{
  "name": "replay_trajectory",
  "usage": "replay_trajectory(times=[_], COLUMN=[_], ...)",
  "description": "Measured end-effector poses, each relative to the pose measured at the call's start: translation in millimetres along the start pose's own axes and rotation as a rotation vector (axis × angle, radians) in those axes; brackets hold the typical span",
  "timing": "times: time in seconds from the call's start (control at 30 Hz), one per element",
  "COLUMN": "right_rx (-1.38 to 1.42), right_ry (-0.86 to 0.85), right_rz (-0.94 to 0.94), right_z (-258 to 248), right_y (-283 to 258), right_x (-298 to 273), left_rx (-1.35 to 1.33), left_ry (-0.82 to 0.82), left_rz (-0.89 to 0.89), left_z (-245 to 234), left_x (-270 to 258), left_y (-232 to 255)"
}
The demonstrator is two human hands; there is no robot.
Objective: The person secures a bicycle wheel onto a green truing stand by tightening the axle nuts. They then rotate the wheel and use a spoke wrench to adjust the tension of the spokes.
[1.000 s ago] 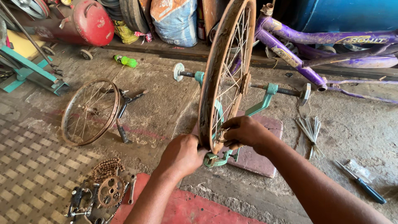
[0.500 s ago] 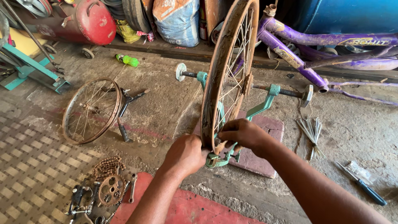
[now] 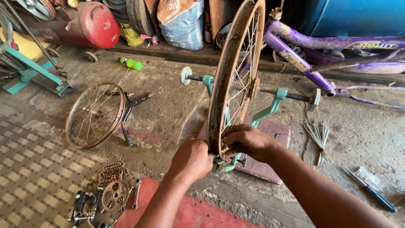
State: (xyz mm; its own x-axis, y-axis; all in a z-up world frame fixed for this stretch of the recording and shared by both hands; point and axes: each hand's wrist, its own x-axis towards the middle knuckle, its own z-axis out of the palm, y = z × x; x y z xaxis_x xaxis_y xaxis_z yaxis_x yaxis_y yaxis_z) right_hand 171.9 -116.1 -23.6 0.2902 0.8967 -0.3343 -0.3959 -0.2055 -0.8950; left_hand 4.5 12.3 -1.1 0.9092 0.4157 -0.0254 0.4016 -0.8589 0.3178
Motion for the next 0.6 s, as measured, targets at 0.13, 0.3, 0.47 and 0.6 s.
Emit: replay_trajectory(times=[0.13, 0.3, 0.47, 0.6], right_rx=[-0.242, -0.805, -0.421, -0.774], right_ry=[0.061, 0.152, 0.124, 0.193], right_rz=[0.026, 0.122, 0.097, 0.085], right_z=[15.3, 5.5, 2.1, -3.0], right_y=[-12.8, -15.9, 3.8, -2.7], right_x=[-2.3, -0.2, 9.4, 0.5], left_rx=[0.008, -0.009, -0.021, -0.029], left_ry=[-0.025, -0.051, -0.024, -0.037], left_rz=[-0.013, -0.009, -0.024, -0.034], left_z=[3.8, 8.0, 5.1, -4.5], left_x=[0.1, -1.1, -0.8, -3.1], left_y=[-2.3, -5.4, -1.8, 3.0])
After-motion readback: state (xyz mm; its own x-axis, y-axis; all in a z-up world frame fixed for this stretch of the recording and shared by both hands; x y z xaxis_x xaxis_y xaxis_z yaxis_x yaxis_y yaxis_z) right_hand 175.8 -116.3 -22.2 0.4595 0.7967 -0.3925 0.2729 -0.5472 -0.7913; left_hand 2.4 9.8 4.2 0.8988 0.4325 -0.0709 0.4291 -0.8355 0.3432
